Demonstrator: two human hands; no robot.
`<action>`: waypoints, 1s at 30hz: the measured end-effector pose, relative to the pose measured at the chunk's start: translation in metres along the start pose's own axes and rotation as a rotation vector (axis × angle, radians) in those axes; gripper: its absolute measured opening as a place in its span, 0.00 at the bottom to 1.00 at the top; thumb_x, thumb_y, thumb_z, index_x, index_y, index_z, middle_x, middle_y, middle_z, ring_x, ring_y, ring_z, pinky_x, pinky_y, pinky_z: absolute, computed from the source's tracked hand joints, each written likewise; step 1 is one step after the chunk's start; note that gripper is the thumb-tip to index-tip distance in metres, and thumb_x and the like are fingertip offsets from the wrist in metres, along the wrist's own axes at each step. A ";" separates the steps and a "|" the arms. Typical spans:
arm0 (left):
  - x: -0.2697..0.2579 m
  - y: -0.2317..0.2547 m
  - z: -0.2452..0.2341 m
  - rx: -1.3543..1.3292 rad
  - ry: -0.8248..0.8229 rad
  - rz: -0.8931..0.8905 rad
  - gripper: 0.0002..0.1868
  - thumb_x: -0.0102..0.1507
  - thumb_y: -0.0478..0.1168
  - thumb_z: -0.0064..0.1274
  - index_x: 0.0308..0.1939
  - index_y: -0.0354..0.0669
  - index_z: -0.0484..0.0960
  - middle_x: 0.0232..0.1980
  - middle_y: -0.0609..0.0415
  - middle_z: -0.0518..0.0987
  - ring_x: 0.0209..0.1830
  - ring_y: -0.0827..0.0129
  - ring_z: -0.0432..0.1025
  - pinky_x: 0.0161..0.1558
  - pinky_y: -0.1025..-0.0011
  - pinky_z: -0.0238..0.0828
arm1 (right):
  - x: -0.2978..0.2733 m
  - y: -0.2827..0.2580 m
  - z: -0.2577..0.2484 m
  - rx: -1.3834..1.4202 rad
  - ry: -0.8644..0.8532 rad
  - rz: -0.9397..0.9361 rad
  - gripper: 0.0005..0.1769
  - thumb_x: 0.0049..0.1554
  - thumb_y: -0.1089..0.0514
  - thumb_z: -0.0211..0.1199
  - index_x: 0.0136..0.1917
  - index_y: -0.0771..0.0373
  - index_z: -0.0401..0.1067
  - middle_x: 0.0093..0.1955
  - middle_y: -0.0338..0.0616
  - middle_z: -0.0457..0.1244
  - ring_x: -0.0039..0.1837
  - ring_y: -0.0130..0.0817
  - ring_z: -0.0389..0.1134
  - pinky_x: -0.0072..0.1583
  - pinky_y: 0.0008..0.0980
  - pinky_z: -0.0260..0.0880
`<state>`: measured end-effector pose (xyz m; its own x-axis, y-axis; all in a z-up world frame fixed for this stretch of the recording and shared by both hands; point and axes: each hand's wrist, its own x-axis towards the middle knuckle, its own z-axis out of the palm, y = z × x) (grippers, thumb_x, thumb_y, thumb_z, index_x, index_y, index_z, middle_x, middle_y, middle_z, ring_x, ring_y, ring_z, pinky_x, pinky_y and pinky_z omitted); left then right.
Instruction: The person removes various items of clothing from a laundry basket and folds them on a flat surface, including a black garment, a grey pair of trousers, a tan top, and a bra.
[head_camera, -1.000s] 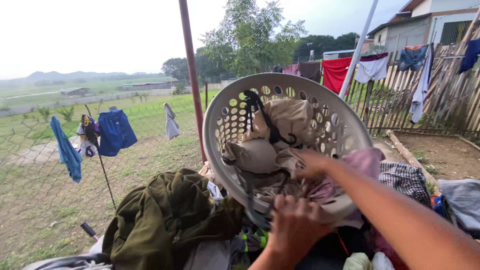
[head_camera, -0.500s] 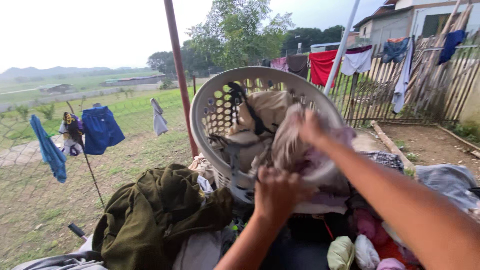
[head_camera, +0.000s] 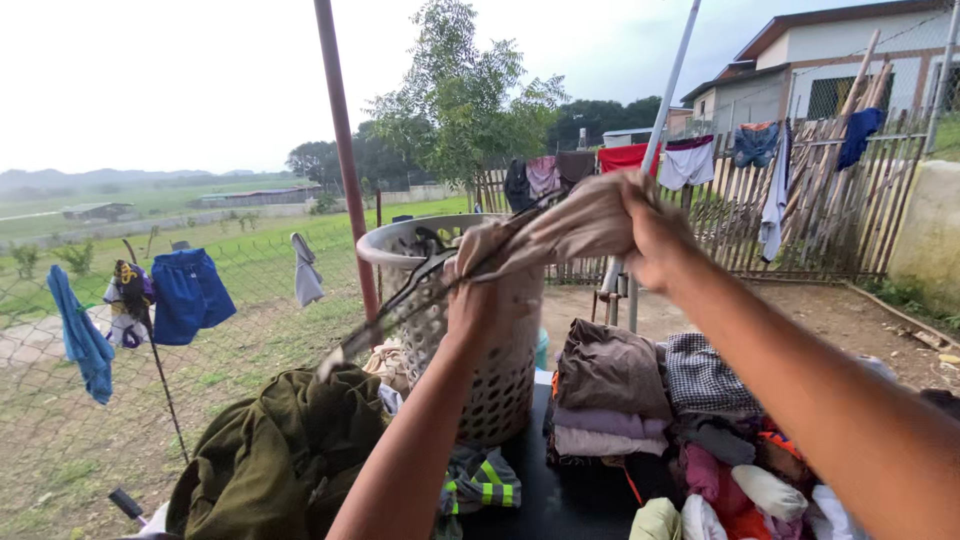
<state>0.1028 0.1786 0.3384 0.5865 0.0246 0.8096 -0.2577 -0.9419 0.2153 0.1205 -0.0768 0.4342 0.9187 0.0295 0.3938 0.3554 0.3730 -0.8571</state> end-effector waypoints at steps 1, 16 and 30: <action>-0.008 -0.001 -0.002 -0.241 -0.096 -0.146 0.48 0.52 0.55 0.59 0.77 0.57 0.64 0.72 0.47 0.70 0.67 0.51 0.70 0.68 0.53 0.67 | 0.001 0.015 -0.007 0.204 -0.116 0.104 0.18 0.64 0.46 0.49 0.60 0.58 0.65 0.46 0.47 0.67 0.44 0.34 0.73 0.49 0.39 0.80; -0.091 -0.068 -0.010 -0.645 -1.368 -0.426 0.34 0.61 0.49 0.58 0.69 0.44 0.71 0.68 0.43 0.69 0.59 0.52 0.73 0.53 0.53 0.73 | -0.124 0.185 -0.032 -0.188 -0.437 1.103 0.36 0.58 0.31 0.55 0.66 0.59 0.74 0.63 0.56 0.68 0.56 0.45 0.73 0.53 0.44 0.76; -0.226 -0.067 0.050 -0.686 -1.005 -0.789 0.31 0.68 0.64 0.42 0.53 0.42 0.84 0.52 0.51 0.85 0.48 0.66 0.77 0.49 0.61 0.76 | -0.236 0.270 -0.115 -1.333 -1.053 0.866 0.32 0.59 0.37 0.60 0.56 0.71 0.76 0.46 0.48 0.70 0.43 0.36 0.62 0.43 0.42 0.62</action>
<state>0.0261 0.2196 0.1140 0.9531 -0.0615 -0.2963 0.2396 -0.4447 0.8630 0.0189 -0.0900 0.0718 0.6120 0.4530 -0.6483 0.2756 -0.8905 -0.3621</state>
